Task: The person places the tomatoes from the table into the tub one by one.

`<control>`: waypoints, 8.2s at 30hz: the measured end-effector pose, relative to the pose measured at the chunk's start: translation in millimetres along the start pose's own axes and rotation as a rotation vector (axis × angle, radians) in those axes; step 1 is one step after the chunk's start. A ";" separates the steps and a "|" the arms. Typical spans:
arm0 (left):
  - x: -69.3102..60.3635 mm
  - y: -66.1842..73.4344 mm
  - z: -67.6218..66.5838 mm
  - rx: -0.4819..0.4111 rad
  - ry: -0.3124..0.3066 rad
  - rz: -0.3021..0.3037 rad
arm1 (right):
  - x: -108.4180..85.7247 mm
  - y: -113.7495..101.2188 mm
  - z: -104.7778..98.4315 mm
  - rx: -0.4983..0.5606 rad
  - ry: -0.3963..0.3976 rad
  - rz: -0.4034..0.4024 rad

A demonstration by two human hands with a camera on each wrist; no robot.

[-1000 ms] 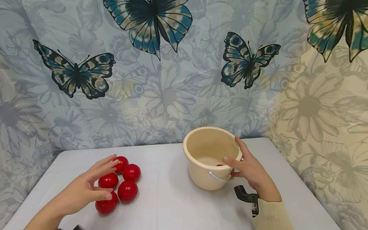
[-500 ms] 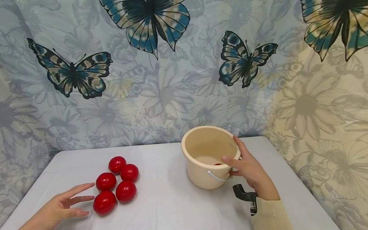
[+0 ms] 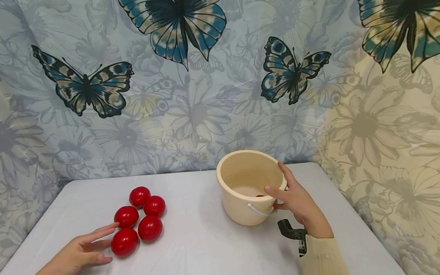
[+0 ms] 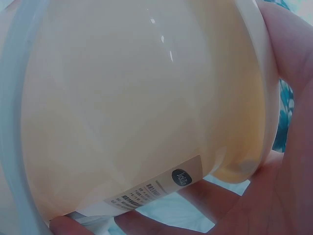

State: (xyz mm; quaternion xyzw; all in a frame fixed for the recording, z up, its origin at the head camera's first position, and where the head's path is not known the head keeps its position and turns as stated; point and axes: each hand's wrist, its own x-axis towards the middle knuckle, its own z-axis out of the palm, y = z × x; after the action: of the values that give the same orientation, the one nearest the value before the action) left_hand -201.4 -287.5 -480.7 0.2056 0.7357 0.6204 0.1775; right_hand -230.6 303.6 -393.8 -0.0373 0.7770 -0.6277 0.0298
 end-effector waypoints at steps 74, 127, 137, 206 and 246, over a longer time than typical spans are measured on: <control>10.5 -11.3 16.1 0.078 0.142 0.008 | 0.4 1.9 3.3 -0.044 0.026 -0.061; 54.3 75.5 55.0 -0.351 0.365 0.053 | -1.7 -5.0 9.0 -0.029 -0.023 -0.011; 94.1 108.6 93.6 -0.354 0.347 0.057 | -0.6 -3.3 8.0 -0.024 -0.027 -0.012; 228.6 157.7 205.0 -0.262 0.193 0.235 | -0.9 -2.0 7.4 0.001 -0.031 0.002; 155.8 147.7 186.0 -0.460 0.218 0.224 | -1.6 1.6 7.0 -0.006 -0.025 -0.007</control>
State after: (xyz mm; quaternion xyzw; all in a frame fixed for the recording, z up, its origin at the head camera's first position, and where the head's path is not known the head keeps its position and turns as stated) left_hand -226.0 -28.4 -367.1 0.1720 0.5632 0.8052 0.0696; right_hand -228.4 297.3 -396.8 -0.0477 0.7783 -0.6250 0.0371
